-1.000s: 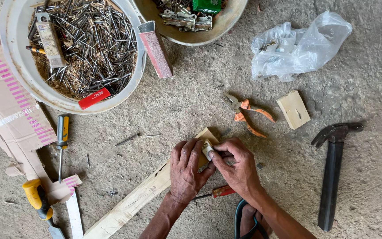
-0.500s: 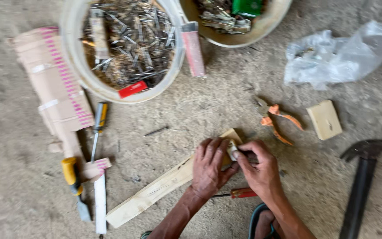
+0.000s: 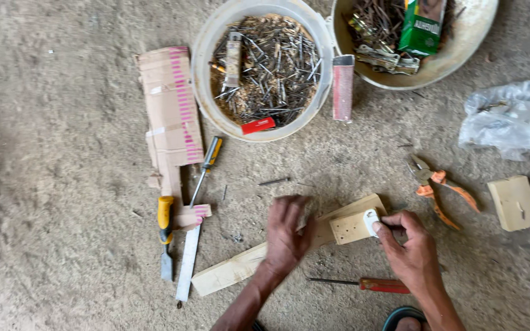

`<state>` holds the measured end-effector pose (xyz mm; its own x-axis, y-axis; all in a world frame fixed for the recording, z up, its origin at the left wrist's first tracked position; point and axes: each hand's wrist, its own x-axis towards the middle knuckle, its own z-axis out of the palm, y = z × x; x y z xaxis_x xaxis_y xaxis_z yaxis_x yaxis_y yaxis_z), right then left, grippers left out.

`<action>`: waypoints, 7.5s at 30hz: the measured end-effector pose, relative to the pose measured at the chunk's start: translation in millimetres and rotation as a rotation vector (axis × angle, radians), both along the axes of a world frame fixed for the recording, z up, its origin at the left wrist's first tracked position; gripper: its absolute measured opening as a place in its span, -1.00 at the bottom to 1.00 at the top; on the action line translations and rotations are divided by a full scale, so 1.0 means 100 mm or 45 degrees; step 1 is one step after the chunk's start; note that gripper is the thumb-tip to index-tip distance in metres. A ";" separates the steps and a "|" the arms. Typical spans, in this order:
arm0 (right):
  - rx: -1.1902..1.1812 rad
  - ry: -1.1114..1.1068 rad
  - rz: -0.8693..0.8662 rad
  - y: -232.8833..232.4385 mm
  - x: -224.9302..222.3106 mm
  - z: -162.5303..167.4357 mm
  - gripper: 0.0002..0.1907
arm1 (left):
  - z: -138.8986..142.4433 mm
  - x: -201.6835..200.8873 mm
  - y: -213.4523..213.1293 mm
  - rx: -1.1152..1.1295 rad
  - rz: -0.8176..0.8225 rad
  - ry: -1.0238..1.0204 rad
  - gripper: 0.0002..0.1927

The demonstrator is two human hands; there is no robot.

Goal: The person kneels on the floor fitting a small white plastic catch to a wooden block, then holds it against the edge of a wooden board and uses a screwdriver to drive screws into it. They pick nails and fasteners from bowls on the floor and reposition the block against the board while aligning it.

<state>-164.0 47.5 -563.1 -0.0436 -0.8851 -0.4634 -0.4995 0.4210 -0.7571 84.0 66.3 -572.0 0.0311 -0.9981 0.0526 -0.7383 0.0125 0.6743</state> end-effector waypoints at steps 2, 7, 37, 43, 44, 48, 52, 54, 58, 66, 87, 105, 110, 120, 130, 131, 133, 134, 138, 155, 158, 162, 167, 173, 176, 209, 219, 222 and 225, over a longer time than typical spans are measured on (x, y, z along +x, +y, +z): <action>0.128 -0.096 -0.063 0.01 0.03 0.02 -0.78 | 0.03 0.39 -0.01 -0.016 0.202 0.095 -0.70; 0.104 -0.083 -0.019 0.07 0.07 0.09 -0.77 | 0.27 1.25 0.01 -0.062 0.410 0.085 -0.85; -0.039 -0.011 0.085 0.35 0.20 0.49 -0.86 | 0.49 1.14 0.36 -0.036 -0.345 -0.493 -0.71; -0.012 0.035 0.084 0.22 -0.07 0.30 -0.86 | 0.18 0.16 0.19 0.249 -0.038 0.337 -0.92; 0.039 0.047 0.079 0.19 -0.11 0.25 -0.86 | 0.12 -0.03 0.14 0.221 -0.066 0.412 -0.93; -0.141 0.010 0.128 0.09 -0.28 0.07 -0.86 | -0.01 -0.68 -0.17 0.299 -0.122 0.641 -0.92; -0.037 -0.055 0.066 -0.02 -0.39 0.00 -0.85 | -0.01 -1.01 -0.48 0.438 -0.189 0.588 -0.93; -0.041 -0.052 0.078 -0.09 -0.44 -0.02 -0.82 | 0.00 -1.08 -0.59 0.511 -0.213 0.637 -0.91; -0.011 -0.091 0.061 -0.19 -0.49 -0.04 -0.82 | 0.00 -1.17 -0.69 0.541 -0.240 0.504 -0.90; -0.005 -0.097 0.040 -0.24 -0.50 -0.07 -0.83 | -0.12 -1.20 -0.82 0.587 -0.387 0.347 -0.93; -0.226 -0.210 -0.045 0.03 -0.67 -0.50 -0.76 | -0.38 -1.37 -0.84 0.575 -0.452 0.296 -0.93; -0.379 0.168 0.192 0.09 -0.50 -0.79 -0.64 | -0.55 -1.03 -0.63 0.726 -0.031 0.724 -0.94; -0.359 0.163 0.192 0.06 -0.46 -0.75 -0.62 | -0.56 -1.06 -0.58 0.730 0.005 0.645 -0.91; -0.316 0.140 0.193 0.02 -0.44 -0.72 -0.63 | -0.50 -1.10 -0.62 0.725 -0.030 0.618 -0.90; -0.337 0.178 0.235 0.04 -0.45 -0.75 -0.62 | -0.57 -1.06 -0.64 0.611 -0.150 0.593 -0.97; -0.351 0.176 0.228 0.05 -0.45 -0.76 -0.62 | -0.58 -1.06 -0.64 0.607 -0.163 0.638 -0.96; -0.370 0.176 0.220 0.05 -0.45 -0.76 -0.63 | -0.60 -1.07 -0.63 0.630 -0.166 0.690 -0.95; -0.376 0.178 0.220 0.05 -0.45 -0.76 -0.62 | -0.61 -1.07 -0.63 0.656 -0.155 0.696 -0.95; -0.339 0.185 0.234 0.05 -0.45 -0.79 -0.62 | -0.63 -1.08 -0.64 0.719 -0.086 0.771 -0.92; -0.381 0.122 0.205 0.00 -0.45 -0.78 -0.61 | -0.62 -1.10 -0.66 0.694 -0.124 0.638 -0.92; -0.373 0.130 0.213 0.01 -0.45 -0.79 -0.61 | -0.62 -1.12 -0.67 0.698 -0.109 0.633 -0.92; -0.411 0.149 0.211 0.02 -0.47 -0.81 -0.62 | -0.62 -1.15 -0.68 0.731 -0.104 0.640 -0.91; -0.418 0.149 0.194 0.02 -0.48 -0.83 -0.61 | -0.64 -1.15 -0.68 0.714 -0.124 0.620 -0.91; -0.418 0.150 0.189 0.01 -0.48 -0.83 -0.61 | -0.65 -1.17 -0.68 0.713 -0.133 0.575 -0.92; -0.403 0.152 0.187 0.01 -0.48 -0.83 -0.62 | -0.65 -1.19 -0.71 0.696 -0.158 0.561 -0.93; -0.424 0.236 0.168 -0.13 -0.34 -0.26 -0.69 | -0.33 -1.37 -1.11 1.159 -0.388 0.135 -0.97; -0.247 0.262 0.135 0.16 -0.41 0.84 -0.65 | 0.40 -1.61 -0.92 0.868 -0.592 -0.115 -0.89; -0.333 0.220 0.123 0.29 -0.59 0.94 -0.63 | 0.55 -1.67 -0.69 0.940 -0.388 0.076 -0.82; -0.256 0.199 0.085 0.36 -0.75 0.77 -0.54 | 0.47 -1.67 -0.30 0.677 -0.371 0.354 -0.56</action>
